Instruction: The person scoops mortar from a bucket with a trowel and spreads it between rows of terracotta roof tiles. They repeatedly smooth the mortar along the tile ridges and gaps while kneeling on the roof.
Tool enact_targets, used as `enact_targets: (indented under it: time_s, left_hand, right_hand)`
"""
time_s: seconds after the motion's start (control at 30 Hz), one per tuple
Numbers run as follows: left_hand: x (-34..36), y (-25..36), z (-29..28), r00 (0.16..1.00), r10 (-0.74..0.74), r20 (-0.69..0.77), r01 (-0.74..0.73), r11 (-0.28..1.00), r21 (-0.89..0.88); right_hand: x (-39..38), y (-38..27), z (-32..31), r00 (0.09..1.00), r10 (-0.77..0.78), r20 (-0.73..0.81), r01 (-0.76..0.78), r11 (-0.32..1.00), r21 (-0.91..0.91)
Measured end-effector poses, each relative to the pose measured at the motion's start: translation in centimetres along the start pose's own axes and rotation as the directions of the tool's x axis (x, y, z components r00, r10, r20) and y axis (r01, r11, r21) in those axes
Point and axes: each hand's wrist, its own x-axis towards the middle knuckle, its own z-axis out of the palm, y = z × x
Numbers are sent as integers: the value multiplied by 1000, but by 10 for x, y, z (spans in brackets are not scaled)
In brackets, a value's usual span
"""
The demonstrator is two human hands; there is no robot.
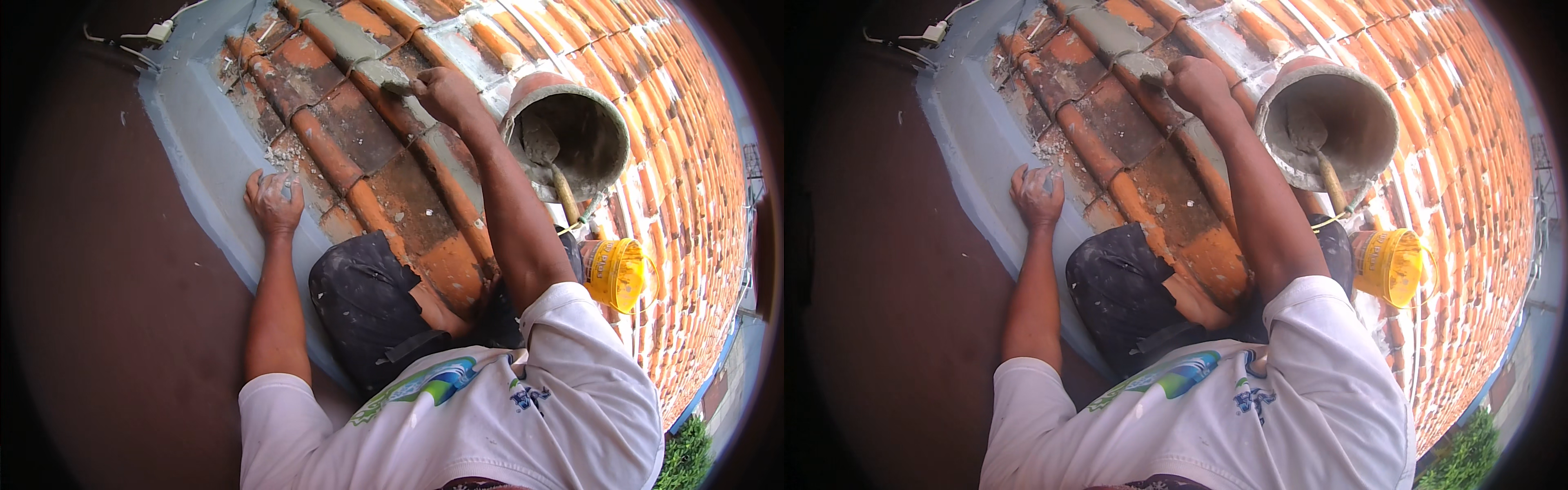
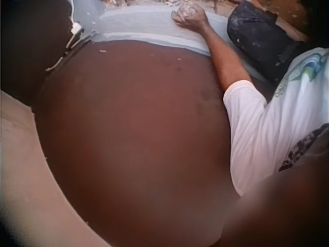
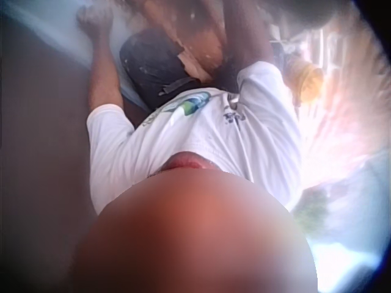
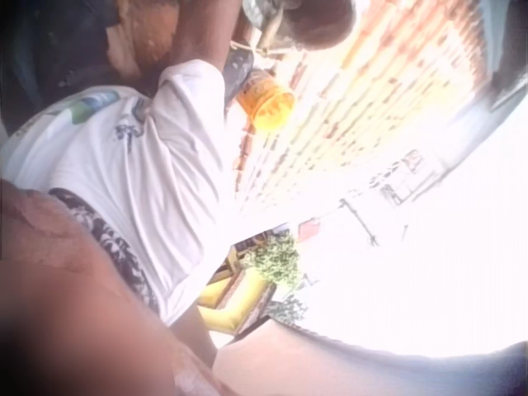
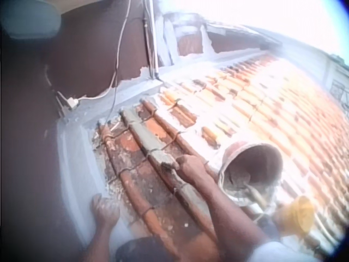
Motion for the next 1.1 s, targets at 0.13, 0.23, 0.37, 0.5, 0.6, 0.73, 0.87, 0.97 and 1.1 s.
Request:
enact_targets:
  time_s: [0.13, 0.23, 0.37, 0.5, 0.6, 0.73, 0.87, 0.97, 1.1]
  left_hand:
    - [1, 0, 2, 1000, -6, 1, 6, 1000, 10]
    - [0, 0, 3, 1000, 12, -28, -12, 1000, 15]
    - [0, -1, 2, 1000, 4, -3, -3, 1000, 11]
    - [1, -2, 2, 1000, 0, -13, 0, 1000, -9]
    - [0, -2, 4, 1000, -8, -11, 8, 1000, 0]
    - [-1, -2, 4, 1000, 13, -28, -12, 999, 35]
    - [1, -1, 1, 1000, -21, 3, 21, 999, 24]
    - [1, -1, 1, 1000, -20, -6, 21, 1000, 23]
    - [-1, -3, 4, 1000, 3, -16, -2, 1000, 19]
  right_hand:
    - [-32, 4, -12, 992, 45, 118, -36, 996, -78]
    - [-39, 11, -22, 991, 76, 107, -65, 993, -103]
    - [11, -5, -3, 999, -41, -8, 40, 996, -74]
    - [12, -10, 1, 994, -67, 89, 75, 993, -92]
    - [-36, 3, -18, 986, 65, 151, -40, 986, -159]
    - [-41, 11, -21, 993, 120, 0, -119, 985, -122]
    - [3, 22, -2, 1000, -6, -19, 5, 998, -59]
    - [-2, 35, 5, 996, 7, 88, 4, 993, -117]
    - [-43, 35, 9, 984, 170, 52, -164, 981, -100]
